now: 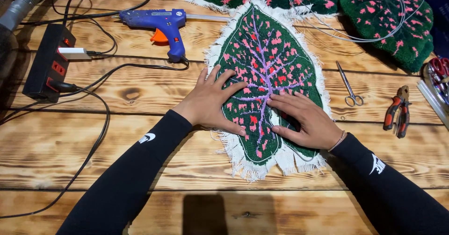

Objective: The person trims the white fringe of a leaf-shaped rug using scissors.

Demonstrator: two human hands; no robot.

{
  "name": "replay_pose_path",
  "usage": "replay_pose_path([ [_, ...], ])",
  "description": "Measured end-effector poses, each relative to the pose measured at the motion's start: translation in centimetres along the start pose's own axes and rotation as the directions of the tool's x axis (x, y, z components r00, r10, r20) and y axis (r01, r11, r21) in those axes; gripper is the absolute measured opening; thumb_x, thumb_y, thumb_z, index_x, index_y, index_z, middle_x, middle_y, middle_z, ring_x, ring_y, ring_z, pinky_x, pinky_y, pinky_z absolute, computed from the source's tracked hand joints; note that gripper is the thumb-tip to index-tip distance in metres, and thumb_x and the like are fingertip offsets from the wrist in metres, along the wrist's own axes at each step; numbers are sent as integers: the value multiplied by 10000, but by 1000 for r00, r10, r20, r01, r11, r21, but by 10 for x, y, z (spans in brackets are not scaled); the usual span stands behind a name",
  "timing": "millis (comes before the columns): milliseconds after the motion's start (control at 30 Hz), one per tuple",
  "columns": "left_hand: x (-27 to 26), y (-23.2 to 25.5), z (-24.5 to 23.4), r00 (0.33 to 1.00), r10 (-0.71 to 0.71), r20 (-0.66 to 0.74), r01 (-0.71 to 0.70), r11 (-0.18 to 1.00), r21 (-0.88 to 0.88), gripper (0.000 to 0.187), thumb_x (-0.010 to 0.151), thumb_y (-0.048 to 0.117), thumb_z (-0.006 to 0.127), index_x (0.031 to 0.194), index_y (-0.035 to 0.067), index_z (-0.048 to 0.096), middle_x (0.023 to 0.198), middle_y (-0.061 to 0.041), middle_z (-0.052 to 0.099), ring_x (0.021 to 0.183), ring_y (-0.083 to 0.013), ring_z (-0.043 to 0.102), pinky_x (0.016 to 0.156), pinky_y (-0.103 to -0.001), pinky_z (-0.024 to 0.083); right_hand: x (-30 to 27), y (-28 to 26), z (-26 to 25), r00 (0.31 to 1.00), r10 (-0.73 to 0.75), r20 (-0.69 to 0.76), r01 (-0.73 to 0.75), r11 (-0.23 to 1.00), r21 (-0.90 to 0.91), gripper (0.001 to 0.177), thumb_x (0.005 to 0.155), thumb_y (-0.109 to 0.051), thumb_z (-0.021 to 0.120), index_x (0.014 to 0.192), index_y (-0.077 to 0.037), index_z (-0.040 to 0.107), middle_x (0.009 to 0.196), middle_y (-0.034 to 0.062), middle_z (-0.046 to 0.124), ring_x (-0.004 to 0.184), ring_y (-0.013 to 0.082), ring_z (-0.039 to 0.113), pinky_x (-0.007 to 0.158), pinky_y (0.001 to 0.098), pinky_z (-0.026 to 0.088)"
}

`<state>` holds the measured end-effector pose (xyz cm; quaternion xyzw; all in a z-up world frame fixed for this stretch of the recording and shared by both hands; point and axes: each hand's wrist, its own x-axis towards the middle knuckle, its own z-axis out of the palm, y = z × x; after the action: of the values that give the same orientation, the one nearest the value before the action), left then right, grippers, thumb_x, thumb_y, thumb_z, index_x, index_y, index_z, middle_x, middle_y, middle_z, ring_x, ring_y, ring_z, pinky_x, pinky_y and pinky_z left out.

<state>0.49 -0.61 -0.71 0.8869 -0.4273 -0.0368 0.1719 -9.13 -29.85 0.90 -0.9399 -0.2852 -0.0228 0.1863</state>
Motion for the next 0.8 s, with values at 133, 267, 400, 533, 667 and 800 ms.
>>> replay_pose_path([
  [133, -1, -2, -4, 1000, 17, 8, -17, 1000, 11, 1247, 517, 906, 736, 1535, 255, 428, 1599, -239, 294, 1488, -542, 145, 1171, -685, 26, 0, -10, -1, 1000, 12, -4, -12, 1000, 13, 683, 887, -463, 701, 1457, -119, 552, 1504, 138, 555, 1421, 317, 477, 1190, 520, 279],
  [267, -1, -9, -14, 998, 53, 34, -54, 998, 24, 1229, 500, 894, 752, 1508, 257, 454, 1593, -216, 313, 1482, -529, 171, 1179, -672, 30, 0, -25, -2, 1000, -4, -10, 4, 1000, 17, 718, 881, -483, 711, 1456, -89, 540, 1490, 156, 560, 1405, 329, 490, 1191, 485, 303],
  [400, 0, -16, -25, 992, 101, 73, -100, 995, -14, 1155, 508, 867, 769, 1448, 244, 520, 1564, -195, 356, 1480, -494, 198, 1181, -656, 37, -1, -45, 0, 1000, 24, 14, -24, 1000, 13, 732, 880, -488, 710, 1462, -81, 529, 1487, 159, 561, 1380, 327, 506, 1151, 464, 342],
  [533, 5, -24, -22, 990, 134, 39, -133, 991, -26, 1005, 596, 846, 756, 1343, 192, 603, 1481, -176, 436, 1444, -427, 303, 1192, -652, 56, -1, -68, 1, 998, 46, 41, -47, 999, 26, 740, 867, -493, 713, 1467, -99, 532, 1476, 157, 564, 1355, 319, 523, 1094, 453, 371],
  [667, 10, -27, -19, 969, 237, -75, -241, 969, -58, 735, 772, 751, 709, 1163, 130, 660, 1285, -126, 541, 1319, -320, 489, 1217, -653, 112, 0, -82, 2, 999, 28, 20, -28, 1000, -10, 727, 854, -498, 722, 1447, -116, 549, 1482, 168, 549, 1312, 330, 539, 1050, 441, 378],
  [800, 22, -33, -10, 940, 301, -158, -320, 942, -106, 561, 884, 656, 685, 1018, 113, 644, 1225, -118, 557, 1261, -311, 539, 1224, -647, 167, 6, -99, 0, 991, 117, 66, -118, 993, 7, 704, 828, -502, 722, 1420, -150, 575, 1492, 146, 549, 1210, 328, 574, 981, 440, 398],
])
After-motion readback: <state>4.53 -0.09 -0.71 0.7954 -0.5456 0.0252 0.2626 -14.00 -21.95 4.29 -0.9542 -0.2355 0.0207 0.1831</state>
